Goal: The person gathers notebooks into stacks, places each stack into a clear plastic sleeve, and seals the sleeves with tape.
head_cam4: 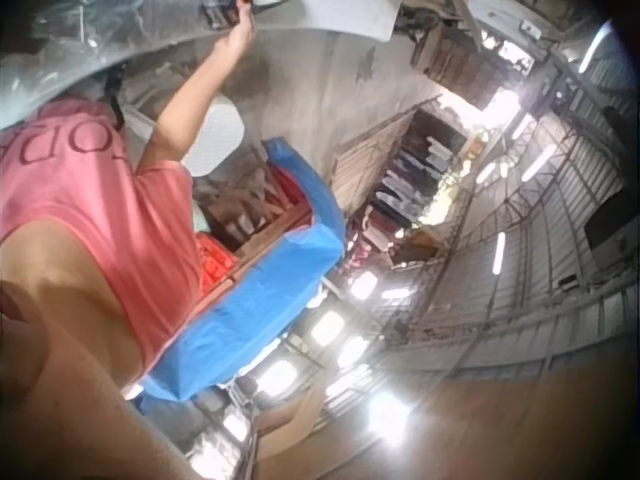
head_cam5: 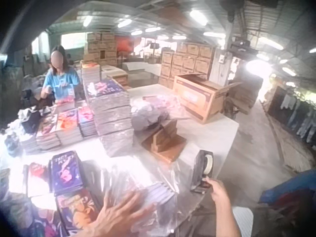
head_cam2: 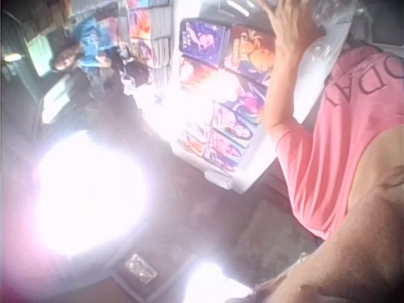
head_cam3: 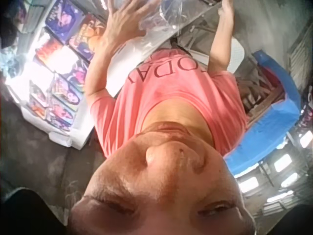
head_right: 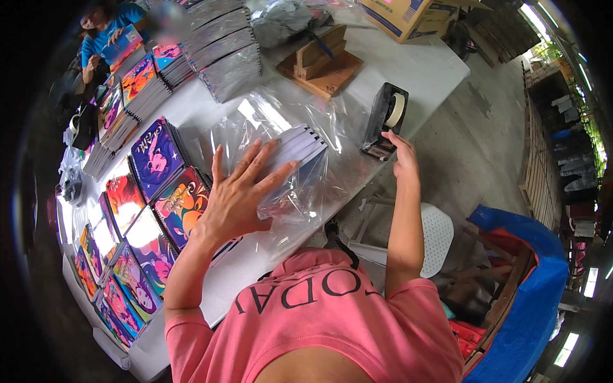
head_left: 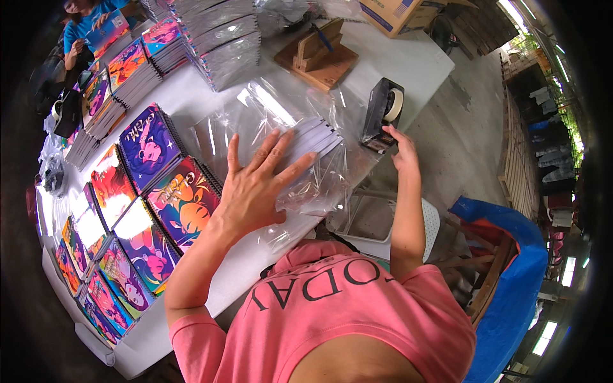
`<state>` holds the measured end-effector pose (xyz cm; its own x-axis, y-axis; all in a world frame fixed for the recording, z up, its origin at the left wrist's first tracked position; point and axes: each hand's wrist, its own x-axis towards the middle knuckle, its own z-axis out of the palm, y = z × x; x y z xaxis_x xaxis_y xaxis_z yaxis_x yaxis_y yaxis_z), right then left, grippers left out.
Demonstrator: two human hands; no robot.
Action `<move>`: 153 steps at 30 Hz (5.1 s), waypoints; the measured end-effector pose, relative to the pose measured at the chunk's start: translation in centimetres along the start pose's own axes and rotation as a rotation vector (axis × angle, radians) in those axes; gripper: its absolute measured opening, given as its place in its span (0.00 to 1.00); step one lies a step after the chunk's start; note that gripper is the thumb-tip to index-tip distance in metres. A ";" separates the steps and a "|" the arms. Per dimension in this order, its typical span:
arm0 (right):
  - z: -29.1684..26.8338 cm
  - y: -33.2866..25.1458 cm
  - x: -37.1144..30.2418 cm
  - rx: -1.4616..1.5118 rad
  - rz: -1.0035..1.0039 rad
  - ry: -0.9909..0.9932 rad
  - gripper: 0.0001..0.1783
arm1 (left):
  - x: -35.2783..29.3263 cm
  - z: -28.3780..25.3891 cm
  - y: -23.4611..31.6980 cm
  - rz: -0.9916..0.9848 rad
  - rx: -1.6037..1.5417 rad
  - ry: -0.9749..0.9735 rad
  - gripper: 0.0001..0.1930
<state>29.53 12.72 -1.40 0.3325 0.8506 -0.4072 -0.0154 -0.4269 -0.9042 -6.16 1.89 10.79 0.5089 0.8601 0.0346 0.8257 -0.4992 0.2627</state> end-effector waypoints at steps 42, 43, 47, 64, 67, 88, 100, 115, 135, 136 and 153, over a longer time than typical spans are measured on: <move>13.2 -14.8 -9.2 0.279 -1.246 -1.361 0.09 | -0.7 -1.7 8.7 -0.125 -0.066 0.853 0.33; 13.2 -15.4 -8.4 0.374 -1.263 -1.330 0.09 | -1.0 -1.6 8.1 -0.308 -0.031 0.688 0.34; 10.5 -16.0 -7.5 0.152 -1.194 -1.311 0.29 | -3.3 4.4 3.9 -0.596 -0.107 0.582 0.38; 14.5 -14.4 -9.9 -0.136 -1.260 -1.314 0.26 | 2.7 2.4 4.1 -0.380 -0.047 0.841 0.16; 12.1 -12.9 -8.6 0.245 -0.637 -1.309 0.50 | 3.4 -0.4 4.8 -0.341 -0.165 1.145 0.15; 15.1 -9.7 -9.0 -0.269 -0.577 -1.038 0.60 | 1.6 2.9 -0.2 -0.708 -0.778 0.602 0.10; 15.2 -11.3 -4.8 -0.267 -0.289 -1.322 0.43 | 1.9 1.4 -0.7 -0.588 -0.827 0.638 0.62; 19.9 -14.8 -9.0 0.035 -0.495 -1.431 0.29 | 2.6 1.6 -1.0 -0.527 -0.748 0.616 0.60; 15.0 -11.3 -10.8 -0.932 -1.605 -0.832 0.07 | 0.4 2.9 3.9 -0.446 -0.303 0.702 0.26; 14.6 -11.5 -11.5 -0.983 -1.675 -0.785 0.08 | 0.4 2.8 4.5 -0.434 -0.275 0.679 0.27; -0.8 -0.1 0.3 -0.243 0.085 0.049 0.36 | 0.5 8.0 1.5 0.036 0.096 0.902 0.15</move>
<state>30.40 12.77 -1.35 0.3852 0.7953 -0.4681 0.1796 -0.5621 -0.8073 -2.70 0.74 3.51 0.1846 0.5790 0.7941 0.8504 -0.4992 0.1663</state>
